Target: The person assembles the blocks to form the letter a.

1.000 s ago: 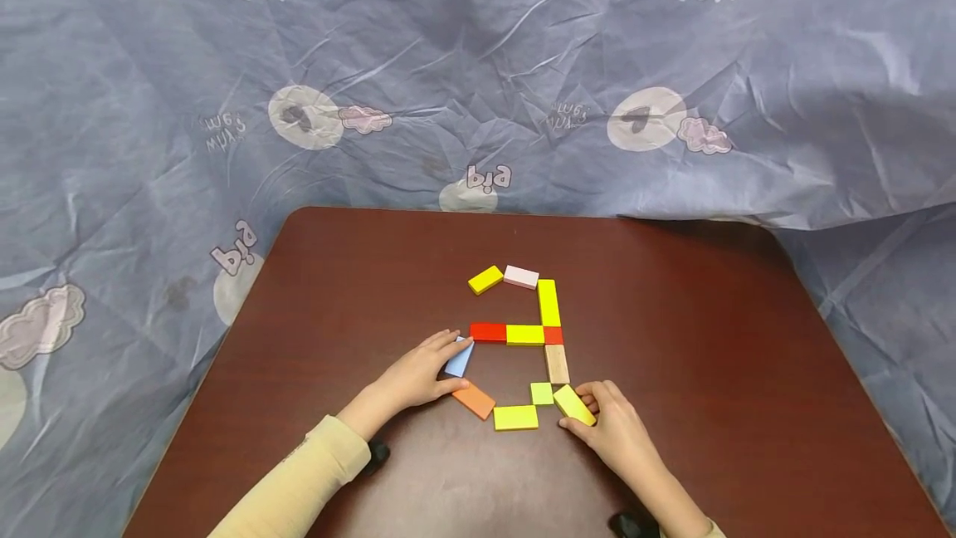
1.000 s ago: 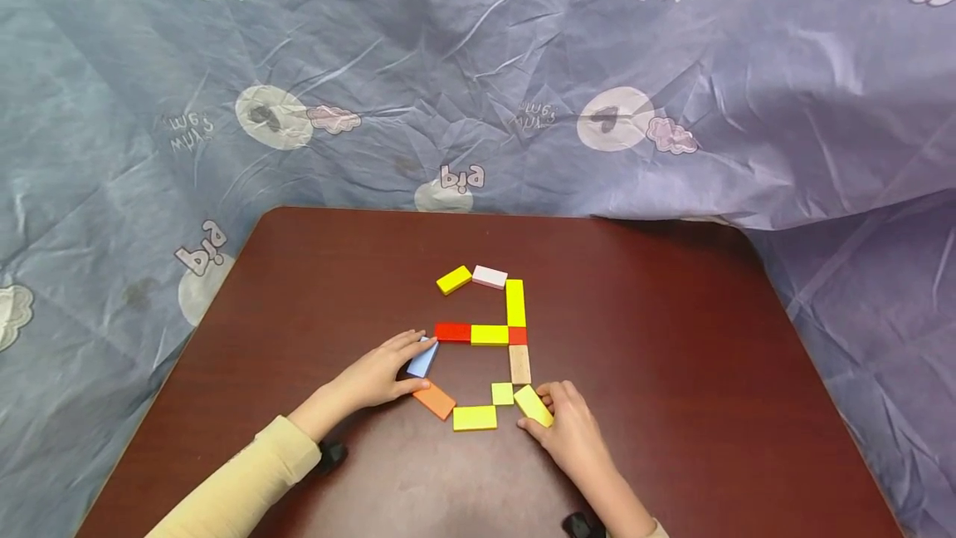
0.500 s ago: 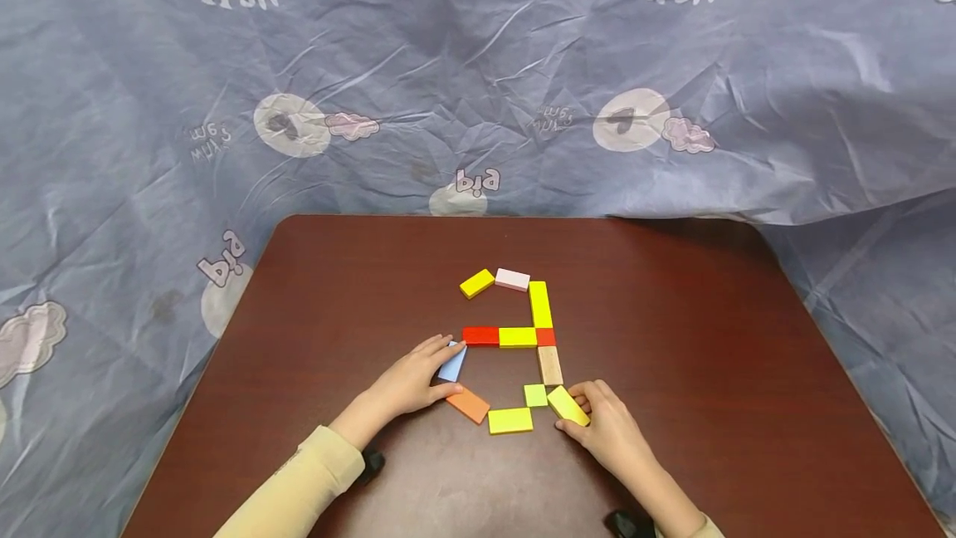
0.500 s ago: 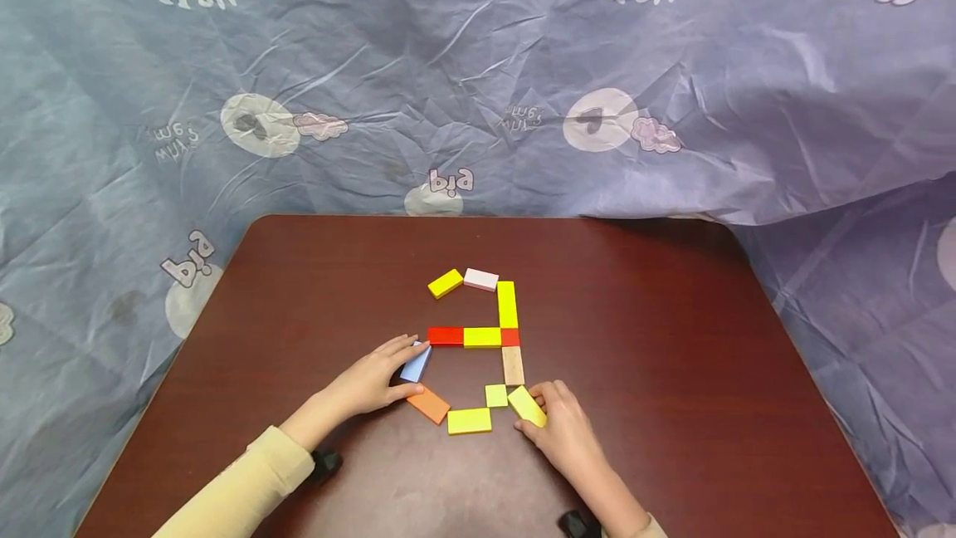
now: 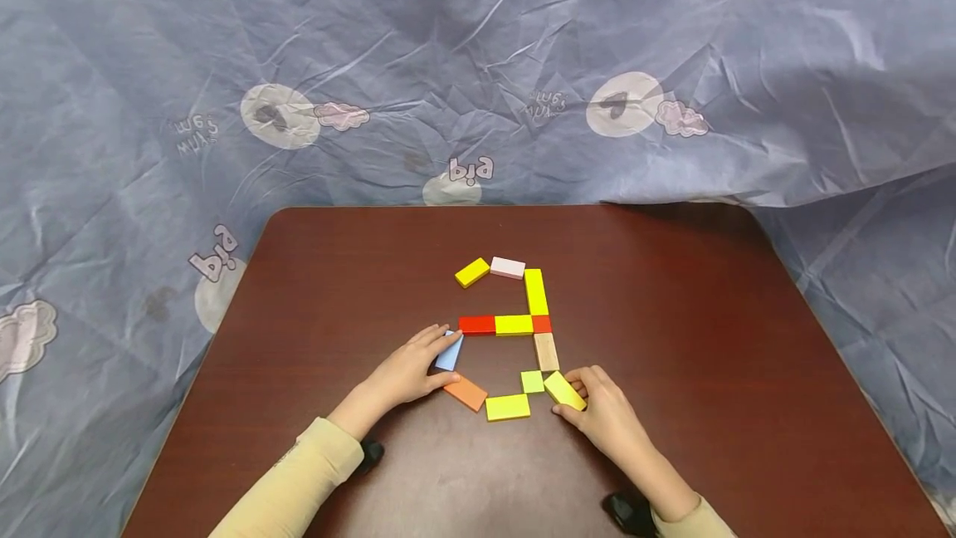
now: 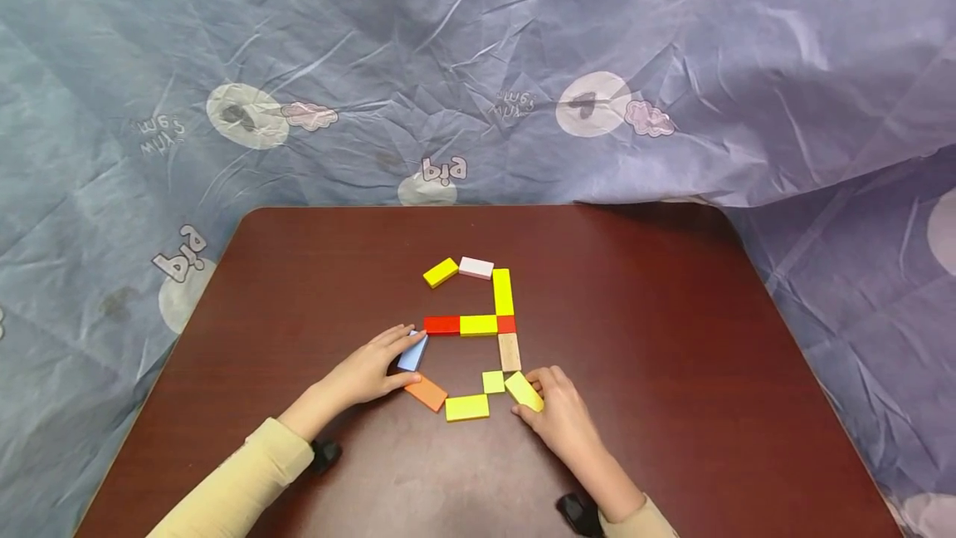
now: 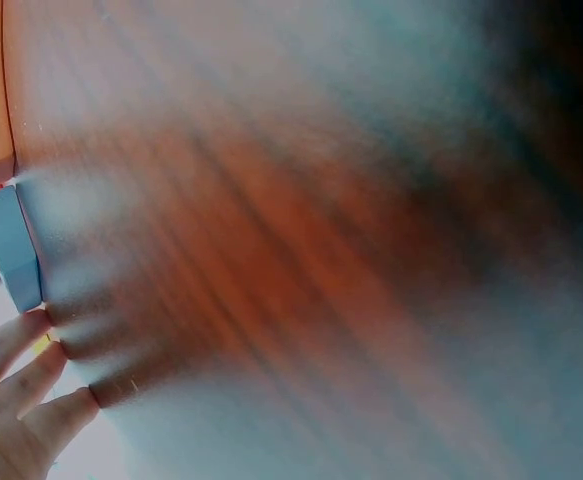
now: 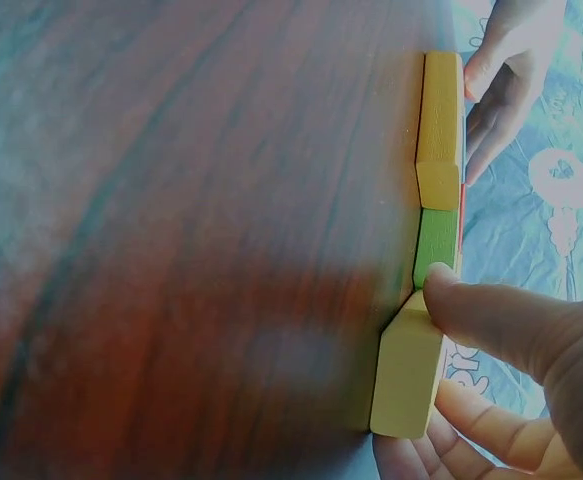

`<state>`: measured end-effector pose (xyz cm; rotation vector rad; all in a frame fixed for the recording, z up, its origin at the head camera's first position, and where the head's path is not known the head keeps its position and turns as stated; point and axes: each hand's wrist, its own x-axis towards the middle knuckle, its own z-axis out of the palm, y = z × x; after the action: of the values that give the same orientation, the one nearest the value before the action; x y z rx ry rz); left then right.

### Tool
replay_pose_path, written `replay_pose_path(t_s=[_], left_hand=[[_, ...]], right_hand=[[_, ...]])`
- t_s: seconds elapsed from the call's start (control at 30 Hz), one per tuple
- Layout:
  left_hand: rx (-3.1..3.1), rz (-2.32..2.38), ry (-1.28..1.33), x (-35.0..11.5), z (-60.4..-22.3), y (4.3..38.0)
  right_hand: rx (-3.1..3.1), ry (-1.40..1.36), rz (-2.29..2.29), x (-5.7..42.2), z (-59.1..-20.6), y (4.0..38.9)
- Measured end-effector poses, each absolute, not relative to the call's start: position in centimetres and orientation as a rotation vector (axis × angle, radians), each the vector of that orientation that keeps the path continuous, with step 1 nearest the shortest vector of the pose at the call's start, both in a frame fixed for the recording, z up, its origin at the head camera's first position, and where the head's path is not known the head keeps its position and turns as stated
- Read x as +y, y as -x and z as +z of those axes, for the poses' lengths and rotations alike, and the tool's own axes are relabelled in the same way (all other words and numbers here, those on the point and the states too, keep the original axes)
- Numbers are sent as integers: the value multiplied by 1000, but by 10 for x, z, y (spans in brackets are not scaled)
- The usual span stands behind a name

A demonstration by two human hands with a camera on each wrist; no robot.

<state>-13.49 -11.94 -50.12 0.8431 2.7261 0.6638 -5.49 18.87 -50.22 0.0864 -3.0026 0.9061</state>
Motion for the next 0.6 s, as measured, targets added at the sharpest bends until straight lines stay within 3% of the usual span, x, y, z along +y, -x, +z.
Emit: replay_pose_path(t_s=[0.3,0.6], left_hand=[[2720,655,-839,-120,-502,136],[2720,656,-838,-121,-502,137]], right_hand=[[-2965,-117,963,200,-495,63],[-2909,-167,1020,235,-468,108]])
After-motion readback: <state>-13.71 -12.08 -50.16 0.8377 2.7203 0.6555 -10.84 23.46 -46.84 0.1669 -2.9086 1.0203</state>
